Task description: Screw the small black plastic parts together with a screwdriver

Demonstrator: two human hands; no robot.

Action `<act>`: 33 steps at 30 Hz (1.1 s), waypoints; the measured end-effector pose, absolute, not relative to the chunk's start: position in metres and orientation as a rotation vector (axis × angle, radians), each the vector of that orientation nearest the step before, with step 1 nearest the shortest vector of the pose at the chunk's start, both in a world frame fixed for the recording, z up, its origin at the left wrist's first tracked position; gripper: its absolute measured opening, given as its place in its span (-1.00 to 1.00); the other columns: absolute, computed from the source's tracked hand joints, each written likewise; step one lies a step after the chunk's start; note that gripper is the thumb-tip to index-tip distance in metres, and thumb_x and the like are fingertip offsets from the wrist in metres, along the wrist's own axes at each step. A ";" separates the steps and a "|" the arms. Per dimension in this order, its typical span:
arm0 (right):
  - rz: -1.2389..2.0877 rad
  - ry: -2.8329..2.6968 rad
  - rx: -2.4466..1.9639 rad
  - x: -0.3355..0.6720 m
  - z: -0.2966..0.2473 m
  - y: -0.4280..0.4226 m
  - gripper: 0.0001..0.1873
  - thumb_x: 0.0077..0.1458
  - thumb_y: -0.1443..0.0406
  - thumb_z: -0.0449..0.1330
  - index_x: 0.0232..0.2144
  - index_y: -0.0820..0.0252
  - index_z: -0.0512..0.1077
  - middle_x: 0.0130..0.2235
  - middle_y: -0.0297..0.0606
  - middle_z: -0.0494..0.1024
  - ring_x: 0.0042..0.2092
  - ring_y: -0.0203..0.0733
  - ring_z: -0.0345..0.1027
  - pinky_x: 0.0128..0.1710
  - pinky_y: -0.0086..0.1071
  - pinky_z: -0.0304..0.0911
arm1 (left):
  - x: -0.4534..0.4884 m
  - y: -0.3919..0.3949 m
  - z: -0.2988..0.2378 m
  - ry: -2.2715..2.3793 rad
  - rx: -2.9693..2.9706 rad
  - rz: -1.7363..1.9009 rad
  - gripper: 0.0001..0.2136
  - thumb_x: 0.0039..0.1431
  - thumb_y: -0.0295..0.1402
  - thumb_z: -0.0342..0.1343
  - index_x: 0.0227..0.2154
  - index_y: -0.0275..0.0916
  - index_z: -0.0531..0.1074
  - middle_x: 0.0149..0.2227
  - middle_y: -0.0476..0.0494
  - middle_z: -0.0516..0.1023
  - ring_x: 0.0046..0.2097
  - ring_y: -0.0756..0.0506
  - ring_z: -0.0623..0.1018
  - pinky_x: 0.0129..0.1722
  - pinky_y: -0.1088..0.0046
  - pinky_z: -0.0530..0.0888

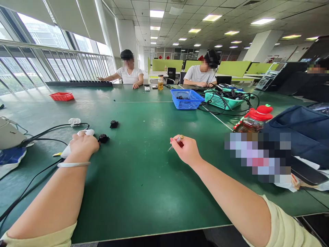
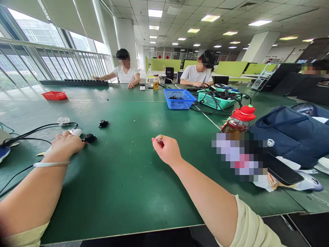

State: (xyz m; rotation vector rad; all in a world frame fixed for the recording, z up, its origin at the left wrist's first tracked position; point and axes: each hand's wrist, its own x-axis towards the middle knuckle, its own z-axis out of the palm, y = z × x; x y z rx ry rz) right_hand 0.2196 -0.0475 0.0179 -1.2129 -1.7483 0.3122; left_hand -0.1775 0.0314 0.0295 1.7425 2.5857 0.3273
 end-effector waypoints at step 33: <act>0.335 -1.766 -1.207 0.219 0.017 -0.047 -0.63 0.19 0.16 0.06 -0.61 0.15 0.36 -0.61 -0.37 0.40 -0.57 -0.32 0.19 -0.51 -0.43 0.13 | -0.147 0.032 0.025 2.540 2.024 0.072 -0.47 0.19 -0.05 -0.05 0.00 -0.40 0.46 -0.05 -0.52 0.52 0.00 -0.42 0.49 -0.11 0.15 0.42</act>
